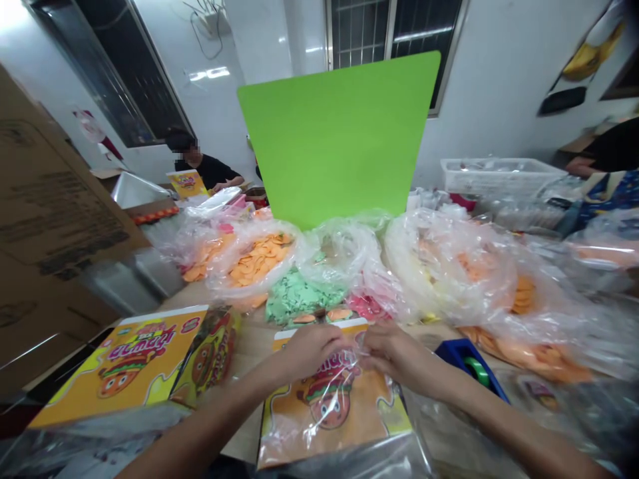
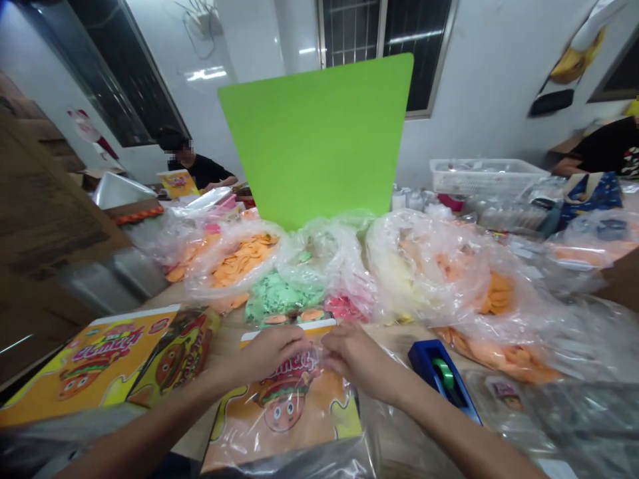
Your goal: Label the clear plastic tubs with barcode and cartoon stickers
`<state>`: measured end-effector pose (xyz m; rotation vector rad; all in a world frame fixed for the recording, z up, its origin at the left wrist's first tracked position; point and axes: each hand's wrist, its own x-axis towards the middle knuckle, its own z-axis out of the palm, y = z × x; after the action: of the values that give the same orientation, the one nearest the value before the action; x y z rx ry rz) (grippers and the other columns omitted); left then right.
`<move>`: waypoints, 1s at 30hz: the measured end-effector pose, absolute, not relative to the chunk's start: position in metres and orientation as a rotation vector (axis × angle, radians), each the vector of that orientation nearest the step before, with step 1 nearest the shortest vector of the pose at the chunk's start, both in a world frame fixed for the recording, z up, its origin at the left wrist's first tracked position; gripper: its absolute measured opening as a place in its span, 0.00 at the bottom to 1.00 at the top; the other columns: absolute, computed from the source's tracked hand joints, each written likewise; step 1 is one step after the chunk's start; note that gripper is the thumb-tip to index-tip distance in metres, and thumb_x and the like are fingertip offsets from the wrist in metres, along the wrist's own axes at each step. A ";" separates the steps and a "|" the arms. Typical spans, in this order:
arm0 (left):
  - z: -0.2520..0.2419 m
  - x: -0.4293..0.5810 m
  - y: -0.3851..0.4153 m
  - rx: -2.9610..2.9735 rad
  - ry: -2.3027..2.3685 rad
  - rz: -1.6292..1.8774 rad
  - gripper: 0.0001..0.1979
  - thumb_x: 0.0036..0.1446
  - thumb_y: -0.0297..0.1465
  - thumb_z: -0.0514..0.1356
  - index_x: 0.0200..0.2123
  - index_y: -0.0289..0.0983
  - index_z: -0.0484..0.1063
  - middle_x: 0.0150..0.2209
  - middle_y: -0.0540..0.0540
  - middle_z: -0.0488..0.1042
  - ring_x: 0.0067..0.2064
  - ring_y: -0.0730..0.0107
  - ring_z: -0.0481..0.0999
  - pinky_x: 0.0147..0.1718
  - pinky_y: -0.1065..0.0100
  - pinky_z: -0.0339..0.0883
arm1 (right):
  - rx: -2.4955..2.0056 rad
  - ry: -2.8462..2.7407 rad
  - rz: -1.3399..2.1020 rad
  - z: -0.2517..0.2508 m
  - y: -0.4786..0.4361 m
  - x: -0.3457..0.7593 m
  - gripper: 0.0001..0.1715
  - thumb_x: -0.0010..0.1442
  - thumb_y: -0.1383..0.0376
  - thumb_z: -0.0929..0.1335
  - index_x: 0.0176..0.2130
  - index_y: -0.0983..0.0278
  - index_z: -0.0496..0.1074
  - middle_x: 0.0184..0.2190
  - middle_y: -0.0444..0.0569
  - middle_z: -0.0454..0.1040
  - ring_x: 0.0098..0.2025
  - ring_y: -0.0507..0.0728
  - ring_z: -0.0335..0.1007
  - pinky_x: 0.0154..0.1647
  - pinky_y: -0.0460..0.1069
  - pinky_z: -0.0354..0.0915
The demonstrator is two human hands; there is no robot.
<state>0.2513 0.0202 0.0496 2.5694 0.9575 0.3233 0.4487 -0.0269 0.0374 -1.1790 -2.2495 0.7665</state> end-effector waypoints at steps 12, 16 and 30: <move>0.145 0.221 -0.033 3.055 0.656 0.781 0.38 0.47 0.57 0.55 0.53 0.36 0.59 0.50 0.38 0.69 0.50 0.55 0.67 0.47 0.56 0.63 | -1.202 -1.552 1.395 0.109 -0.011 0.488 0.26 0.61 0.48 0.58 0.22 0.63 0.62 0.15 0.41 0.63 0.16 0.47 0.57 0.19 0.45 0.55; 0.155 0.213 -0.025 3.070 0.901 0.889 0.09 0.60 0.37 0.53 0.40 0.40 0.68 0.42 0.44 0.75 0.45 0.60 0.72 0.45 0.58 0.65 | -1.157 -1.445 1.515 0.118 -0.010 0.487 0.25 0.58 0.50 0.62 0.18 0.62 0.62 0.09 0.38 0.56 0.12 0.46 0.50 0.15 0.44 0.51; 0.186 0.237 -0.034 3.011 0.819 1.085 0.17 0.57 0.43 0.56 0.44 0.38 0.64 0.38 0.46 0.74 0.39 0.65 0.71 0.36 0.66 0.65 | -1.152 -1.332 1.499 0.129 -0.026 0.476 0.28 0.56 0.42 0.60 0.23 0.63 0.66 0.13 0.42 0.63 0.14 0.48 0.58 0.15 0.46 0.59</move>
<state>0.2367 -0.0338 0.1861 3.0115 0.8187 1.0854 0.4762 -0.0258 0.1285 -1.1523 -1.3323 1.4985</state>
